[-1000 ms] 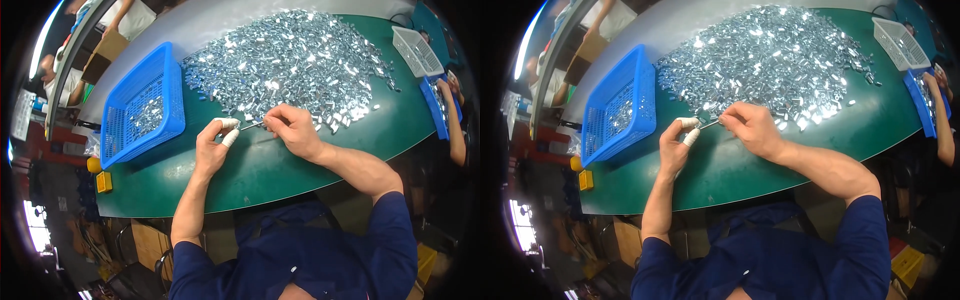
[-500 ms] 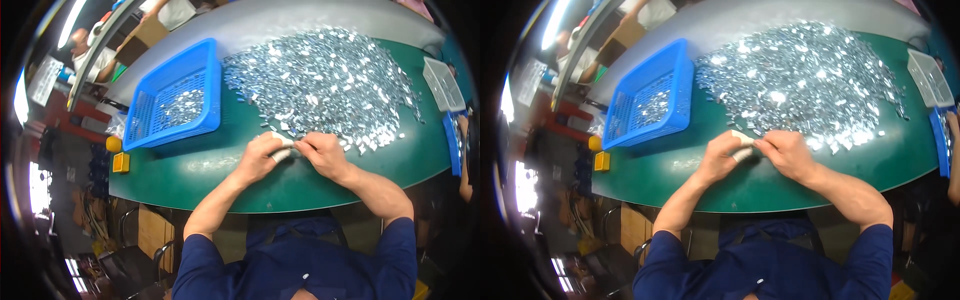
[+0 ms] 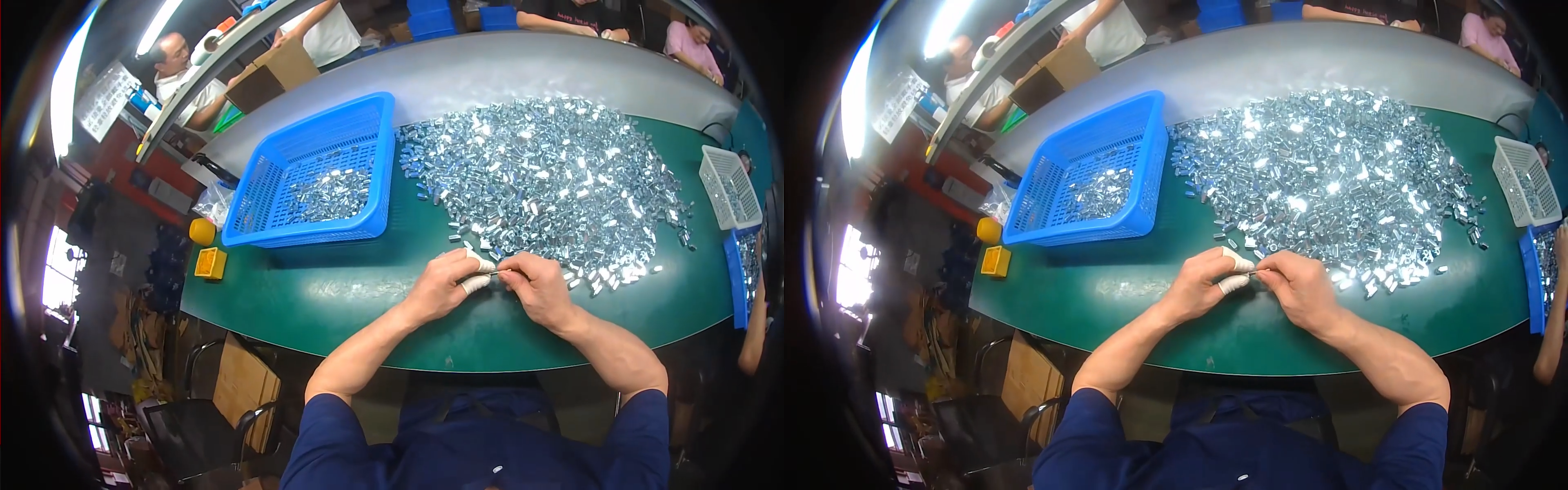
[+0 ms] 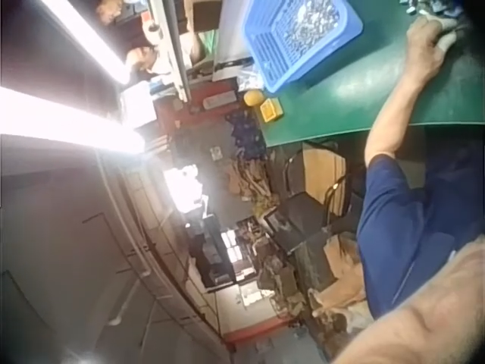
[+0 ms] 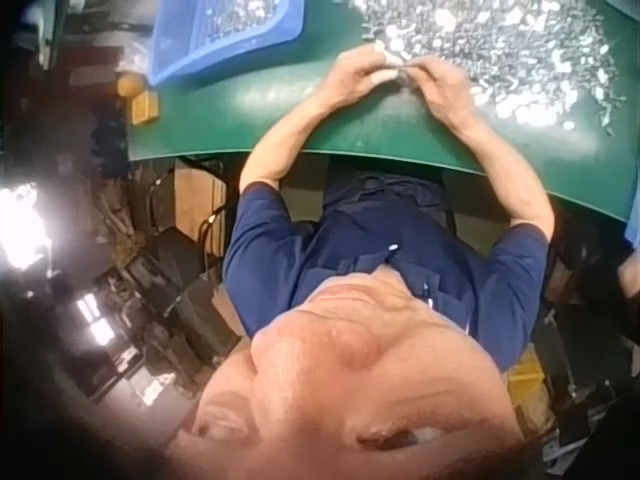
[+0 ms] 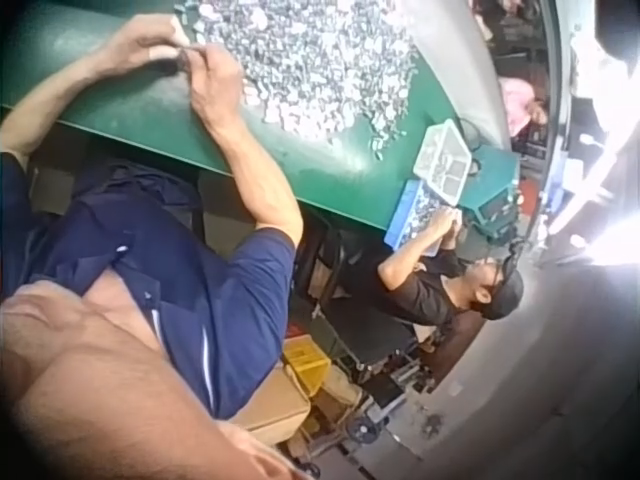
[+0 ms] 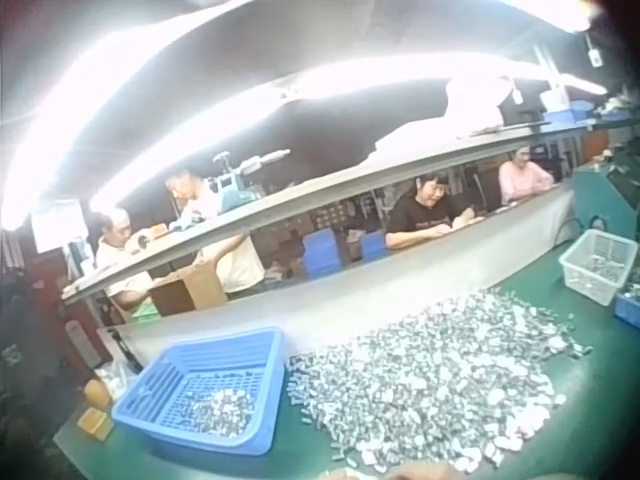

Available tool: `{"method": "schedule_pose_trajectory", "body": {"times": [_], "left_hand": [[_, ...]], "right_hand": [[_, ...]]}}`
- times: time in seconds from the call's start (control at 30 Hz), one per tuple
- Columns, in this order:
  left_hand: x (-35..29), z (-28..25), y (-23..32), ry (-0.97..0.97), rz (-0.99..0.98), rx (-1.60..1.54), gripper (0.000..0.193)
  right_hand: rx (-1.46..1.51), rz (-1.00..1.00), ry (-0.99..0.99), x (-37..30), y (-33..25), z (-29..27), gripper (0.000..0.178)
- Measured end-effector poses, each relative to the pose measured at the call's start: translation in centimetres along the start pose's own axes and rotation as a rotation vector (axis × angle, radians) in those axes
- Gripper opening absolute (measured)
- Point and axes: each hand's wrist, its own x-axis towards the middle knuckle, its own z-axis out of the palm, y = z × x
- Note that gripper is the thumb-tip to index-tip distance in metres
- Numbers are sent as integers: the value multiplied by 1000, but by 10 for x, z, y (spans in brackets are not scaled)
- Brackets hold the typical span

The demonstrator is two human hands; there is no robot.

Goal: The recorder is inspecting and sorting small silver metal parts from a large pile on a green workbench, placing selected pieces into blue baskets.

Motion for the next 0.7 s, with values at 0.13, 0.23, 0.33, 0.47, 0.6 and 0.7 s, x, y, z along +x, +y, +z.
{"method": "schedule_pose_trajectory", "body": {"times": [0.13, 0.23, 0.33, 0.47, 0.6, 0.7], "left_hand": [[0, 0, 0, 3, -1, -2, 22], [1, -5, 3, 24, 37, 38, 22], [3, -18, 10, 57, 67, 144, 23], [13, -63, 13, 258, 147, 435, 22], [23, -122, 7, 499, 26, 732, 22], [28, -124, 15, 567, 74, 833, 26]], "right_hand": [[-1, -27, 21, -1, 0, 0, 4], [-44, -13, 10, -3, 3, -4, 13], [63, 62, 45, -2, 1, -9, 28], [243, 147, 142, 1, 0, -8, 35], [287, 163, 133, 0, -4, -7, 34], [297, 160, 100, -2, 1, -6, 36]]}}
